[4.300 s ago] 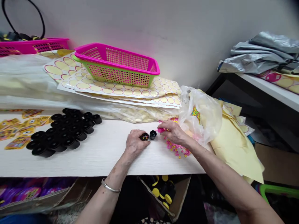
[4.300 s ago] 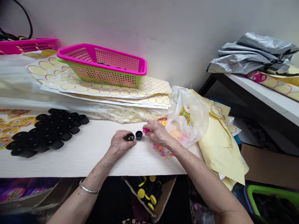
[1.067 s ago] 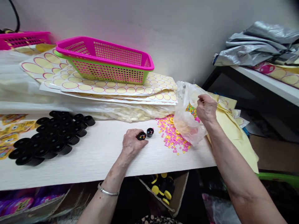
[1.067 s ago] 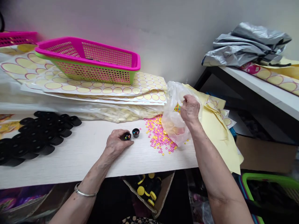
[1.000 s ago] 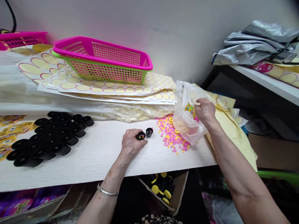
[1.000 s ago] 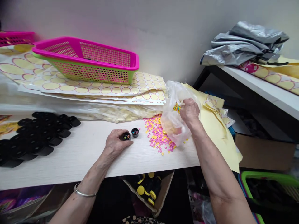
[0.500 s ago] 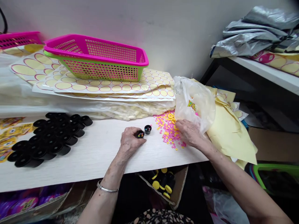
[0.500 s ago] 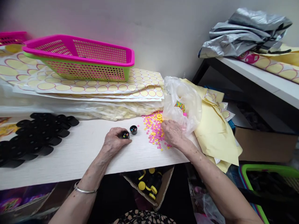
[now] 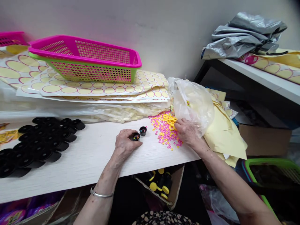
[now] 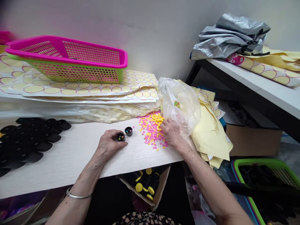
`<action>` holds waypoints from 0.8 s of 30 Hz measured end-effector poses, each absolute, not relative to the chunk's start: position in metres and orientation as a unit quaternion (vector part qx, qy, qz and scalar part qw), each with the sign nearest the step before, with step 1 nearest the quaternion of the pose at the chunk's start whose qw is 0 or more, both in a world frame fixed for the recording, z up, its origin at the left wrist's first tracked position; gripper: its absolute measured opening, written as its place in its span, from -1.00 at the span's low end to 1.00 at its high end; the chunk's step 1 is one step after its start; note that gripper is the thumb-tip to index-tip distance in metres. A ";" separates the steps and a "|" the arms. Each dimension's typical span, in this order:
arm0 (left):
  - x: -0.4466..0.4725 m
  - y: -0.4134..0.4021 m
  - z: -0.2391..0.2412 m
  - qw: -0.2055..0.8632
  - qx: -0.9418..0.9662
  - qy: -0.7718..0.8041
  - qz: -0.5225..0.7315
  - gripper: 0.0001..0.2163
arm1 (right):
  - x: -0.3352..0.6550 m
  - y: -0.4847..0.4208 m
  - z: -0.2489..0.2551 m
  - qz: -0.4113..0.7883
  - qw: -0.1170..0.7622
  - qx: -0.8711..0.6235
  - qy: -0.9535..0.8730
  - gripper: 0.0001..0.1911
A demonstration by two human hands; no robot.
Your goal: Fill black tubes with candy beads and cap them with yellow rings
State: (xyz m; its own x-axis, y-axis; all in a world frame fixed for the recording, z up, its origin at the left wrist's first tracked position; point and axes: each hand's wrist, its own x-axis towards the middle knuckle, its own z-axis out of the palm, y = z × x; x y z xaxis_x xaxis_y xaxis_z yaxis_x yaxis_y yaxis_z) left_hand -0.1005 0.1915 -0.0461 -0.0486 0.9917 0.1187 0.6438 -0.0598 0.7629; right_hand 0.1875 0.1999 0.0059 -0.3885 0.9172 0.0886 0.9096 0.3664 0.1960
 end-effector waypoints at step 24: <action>-0.097 0.187 -0.045 0.268 0.675 0.605 0.325 -0.66 | 0.138 0.169 -0.017 -0.093 -0.072 0.549 0.827 -0.78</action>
